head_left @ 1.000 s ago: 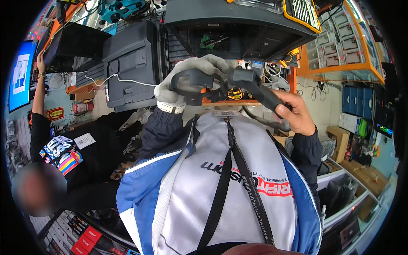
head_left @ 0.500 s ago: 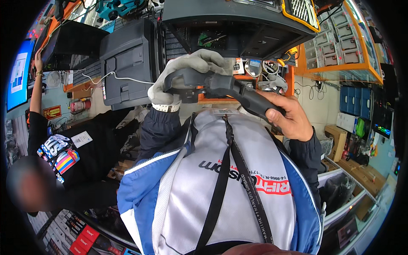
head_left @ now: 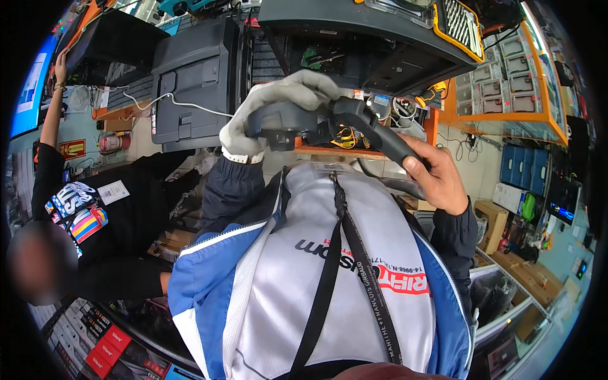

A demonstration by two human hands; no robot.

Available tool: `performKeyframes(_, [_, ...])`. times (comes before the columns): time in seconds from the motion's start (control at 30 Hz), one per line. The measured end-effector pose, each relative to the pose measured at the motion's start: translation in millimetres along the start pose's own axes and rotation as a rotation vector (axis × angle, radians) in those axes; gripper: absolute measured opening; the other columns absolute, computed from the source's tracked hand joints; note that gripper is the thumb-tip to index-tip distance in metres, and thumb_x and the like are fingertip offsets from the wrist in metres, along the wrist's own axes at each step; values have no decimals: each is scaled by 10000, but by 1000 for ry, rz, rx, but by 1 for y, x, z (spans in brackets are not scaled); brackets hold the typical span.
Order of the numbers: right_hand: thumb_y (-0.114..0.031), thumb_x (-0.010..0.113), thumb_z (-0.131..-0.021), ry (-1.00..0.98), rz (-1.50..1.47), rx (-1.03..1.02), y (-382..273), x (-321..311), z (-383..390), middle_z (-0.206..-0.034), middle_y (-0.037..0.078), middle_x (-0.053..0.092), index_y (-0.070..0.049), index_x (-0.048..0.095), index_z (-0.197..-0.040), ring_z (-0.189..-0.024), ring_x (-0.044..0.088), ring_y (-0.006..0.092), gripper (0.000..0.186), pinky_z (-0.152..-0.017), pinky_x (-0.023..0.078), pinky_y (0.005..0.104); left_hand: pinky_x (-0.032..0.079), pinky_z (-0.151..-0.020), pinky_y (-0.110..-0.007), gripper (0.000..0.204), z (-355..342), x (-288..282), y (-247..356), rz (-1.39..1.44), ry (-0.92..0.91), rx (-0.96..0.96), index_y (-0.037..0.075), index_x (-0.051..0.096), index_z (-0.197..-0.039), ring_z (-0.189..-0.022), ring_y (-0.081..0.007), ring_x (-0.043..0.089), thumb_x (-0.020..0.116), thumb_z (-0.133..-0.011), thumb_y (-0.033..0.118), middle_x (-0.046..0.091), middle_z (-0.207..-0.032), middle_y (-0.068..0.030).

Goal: The person cleans and works on a computer cooling fan by holding it in a gloved hand, wiping the blades, and using a small brush to remove dust from the internal components.

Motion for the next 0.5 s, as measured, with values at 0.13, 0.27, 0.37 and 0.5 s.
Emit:
performKeyframes(0.13, [-319,684,-1099,-30,-26,79,4,6,-3,-1123,186,812,2,682,-1469,-984,776,224,490,-932,590,378,511,-1158,-602,869,5,-1,4,102,37,36,-101,740,-1257,-1284,-549,654,691,-499,320,551,-1423,-415])
performKeyframes(0.27, [-333,693,-1091,-48,-23,-19,-6,13,-7,-1227,210,798,2,684,-1459,-1096,788,277,497,-997,580,385,514,-1162,-606,889,4,-5,9,148,21,37,-124,716,-1277,-1272,-533,670,725,-505,317,542,-1417,-411])
performKeyframes(0.37, [-296,690,-1086,-16,-43,68,11,12,-6,-1292,221,778,3,683,-1454,-1146,774,301,475,-1032,564,385,524,-1147,-613,867,5,-11,13,84,-28,10,-118,675,-1351,-1309,-544,646,824,-618,320,486,-1477,-392])
performKeyframes(0.5, [-288,673,-1101,87,-14,121,44,0,-3,-1059,125,768,-8,665,-1485,-880,725,187,475,-822,574,331,482,-1161,-684,866,19,-20,14,173,-12,6,-60,642,-1419,-1341,-576,608,898,-723,387,450,-1528,-371])
Point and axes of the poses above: each hand's wrist, its own z-axis away from the middle knuckle, its own x-axis out of the palm, y = z × x, the point moved 10 cm from there along -z, towards the middle knuckle
